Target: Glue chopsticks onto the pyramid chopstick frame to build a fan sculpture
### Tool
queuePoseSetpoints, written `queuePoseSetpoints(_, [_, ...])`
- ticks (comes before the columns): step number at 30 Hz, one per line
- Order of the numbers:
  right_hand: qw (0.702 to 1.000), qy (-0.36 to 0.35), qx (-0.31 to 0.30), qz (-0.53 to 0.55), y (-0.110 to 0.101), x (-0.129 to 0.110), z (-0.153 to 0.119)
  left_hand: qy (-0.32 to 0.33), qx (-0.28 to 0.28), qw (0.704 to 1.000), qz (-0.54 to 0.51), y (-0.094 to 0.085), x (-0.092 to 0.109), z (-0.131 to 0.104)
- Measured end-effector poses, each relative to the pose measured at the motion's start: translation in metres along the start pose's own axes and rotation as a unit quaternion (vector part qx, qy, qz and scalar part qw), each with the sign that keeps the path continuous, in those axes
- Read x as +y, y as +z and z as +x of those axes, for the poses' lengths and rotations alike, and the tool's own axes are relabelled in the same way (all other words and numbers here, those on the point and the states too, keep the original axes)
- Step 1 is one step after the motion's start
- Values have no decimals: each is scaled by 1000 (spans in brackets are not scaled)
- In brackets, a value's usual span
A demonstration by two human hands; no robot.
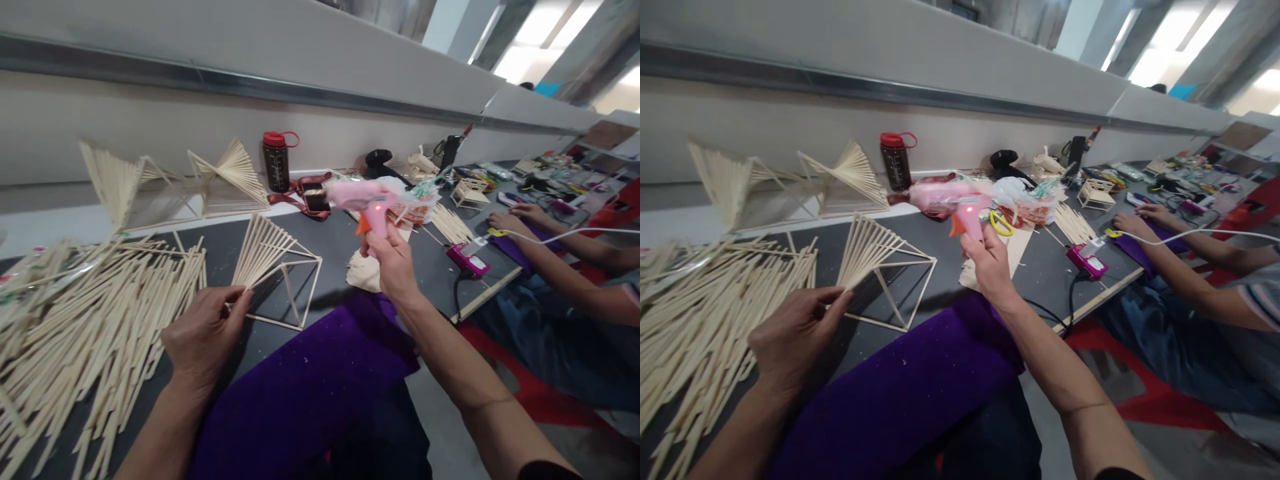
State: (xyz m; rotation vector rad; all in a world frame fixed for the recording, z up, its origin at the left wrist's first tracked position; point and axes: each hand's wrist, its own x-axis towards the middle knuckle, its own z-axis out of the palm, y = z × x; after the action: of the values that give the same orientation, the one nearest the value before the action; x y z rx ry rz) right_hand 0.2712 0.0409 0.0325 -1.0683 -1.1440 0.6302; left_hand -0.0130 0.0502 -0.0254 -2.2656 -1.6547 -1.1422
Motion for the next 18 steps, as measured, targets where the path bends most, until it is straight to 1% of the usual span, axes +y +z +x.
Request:
queuePoseSetpoints(2, [998, -6, 26, 49, 15, -7, 7, 0, 10, 1000, -6, 1, 0, -2])
queuePoseSetpoints(3, [998, -1, 17, 65, 21, -11, 12, 4, 11, 1000, -9, 1, 0, -2])
queuePoseSetpoints(4, [997, 11, -9, 76, 26, -15, 16, 8, 11, 1000, -9, 2, 0, -3])
queuePoseSetpoints(7, [985, 73, -125, 93, 36, -16, 27, 21, 21, 999, -12, 2, -1, -5])
queuePoseSetpoints(8, [979, 95, -150, 101, 38, -13, 29, 26, 25, 999, -14, 2, -1, -5])
queuePoseSetpoints(9, [974, 111, -158, 114, 40, -9, 31, 31, 28, 999, -15, 2, -1, -5])
queuePoseSetpoints(12, [969, 129, -124, 172, 44, 6, 34, 39, 26, 999, -15, 3, -3, -6])
queuePoseSetpoints(14, [965, 137, -112, 192, 45, 14, 35, 39, 23, 999, -14, 3, -4, -6])
queuePoseSetpoints(18, [965, 155, -132, 163, 43, 28, 35, 27, 10, 999, -18, 5, -5, -4])
